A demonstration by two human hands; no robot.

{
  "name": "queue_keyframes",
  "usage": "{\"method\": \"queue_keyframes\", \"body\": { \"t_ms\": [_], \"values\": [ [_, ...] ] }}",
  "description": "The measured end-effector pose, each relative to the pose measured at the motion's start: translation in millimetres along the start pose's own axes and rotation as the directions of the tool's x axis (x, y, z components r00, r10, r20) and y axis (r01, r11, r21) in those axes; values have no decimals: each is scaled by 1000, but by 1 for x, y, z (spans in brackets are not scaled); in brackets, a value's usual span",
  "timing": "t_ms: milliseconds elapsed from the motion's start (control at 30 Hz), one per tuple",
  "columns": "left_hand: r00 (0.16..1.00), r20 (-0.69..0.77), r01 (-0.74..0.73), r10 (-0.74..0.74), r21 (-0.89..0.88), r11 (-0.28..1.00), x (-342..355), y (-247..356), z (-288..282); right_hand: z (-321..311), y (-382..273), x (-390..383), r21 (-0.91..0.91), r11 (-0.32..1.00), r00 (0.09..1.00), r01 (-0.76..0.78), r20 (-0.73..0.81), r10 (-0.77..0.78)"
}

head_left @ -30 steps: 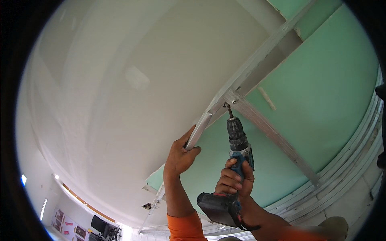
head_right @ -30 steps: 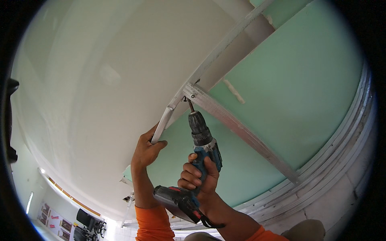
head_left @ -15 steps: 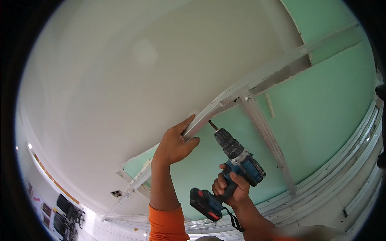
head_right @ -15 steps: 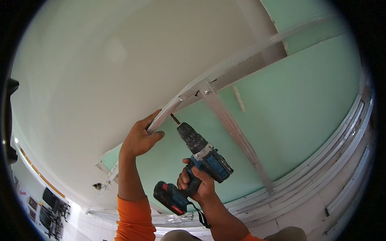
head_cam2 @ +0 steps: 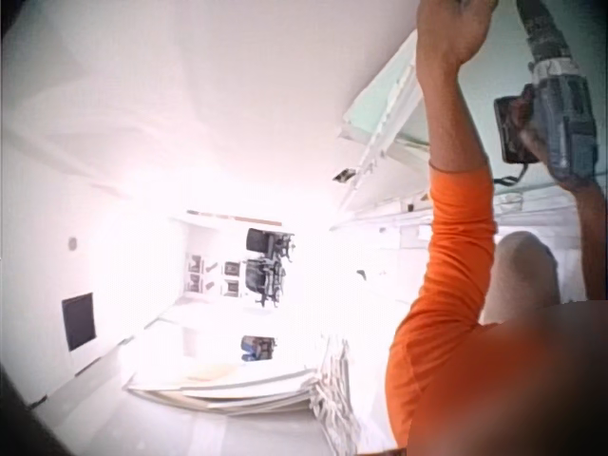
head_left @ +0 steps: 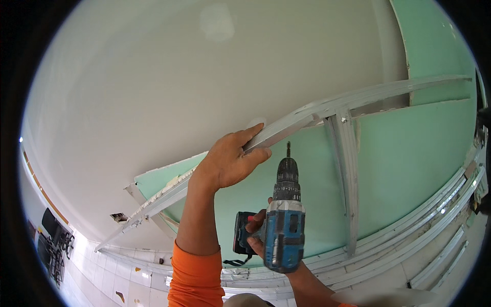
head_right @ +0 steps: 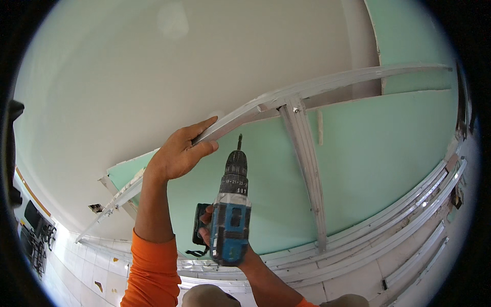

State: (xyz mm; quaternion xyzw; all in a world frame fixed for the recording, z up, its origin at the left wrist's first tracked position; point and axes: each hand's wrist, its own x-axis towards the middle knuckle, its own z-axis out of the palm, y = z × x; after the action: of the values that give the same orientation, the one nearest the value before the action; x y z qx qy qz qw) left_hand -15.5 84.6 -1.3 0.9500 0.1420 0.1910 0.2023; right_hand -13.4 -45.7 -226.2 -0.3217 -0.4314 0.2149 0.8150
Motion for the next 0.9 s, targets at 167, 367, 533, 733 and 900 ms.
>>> {"method": "queue_keyframes", "body": {
  "t_ms": [167, 367, 533, 733, 900],
  "values": [
    [999, -16, -53, 52, -53, 997, 2, -5, 2, -8, -5, 5, 456, 806, 916, -377, 52, 399],
    [995, -67, -79, 78, -14, 997, 4, -9, 6, -19, -14, 13, -713, 670, 950, 209, -14, -312],
    [999, -30, -45, 45, -14, 999, 2, -7, 4, -37, -31, 25, -772, 628, 962, 97, -89, -257],
    [999, -32, -45, 45, -2, 999, 2, -6, 3, -51, -42, 33, -900, 431, 930, 58, -108, -351],
    [998, -51, -37, 38, 9, 999, 2, -5, 5, -55, -42, 39, -909, 417, 928, 19, -138, -345]
  ]
}}
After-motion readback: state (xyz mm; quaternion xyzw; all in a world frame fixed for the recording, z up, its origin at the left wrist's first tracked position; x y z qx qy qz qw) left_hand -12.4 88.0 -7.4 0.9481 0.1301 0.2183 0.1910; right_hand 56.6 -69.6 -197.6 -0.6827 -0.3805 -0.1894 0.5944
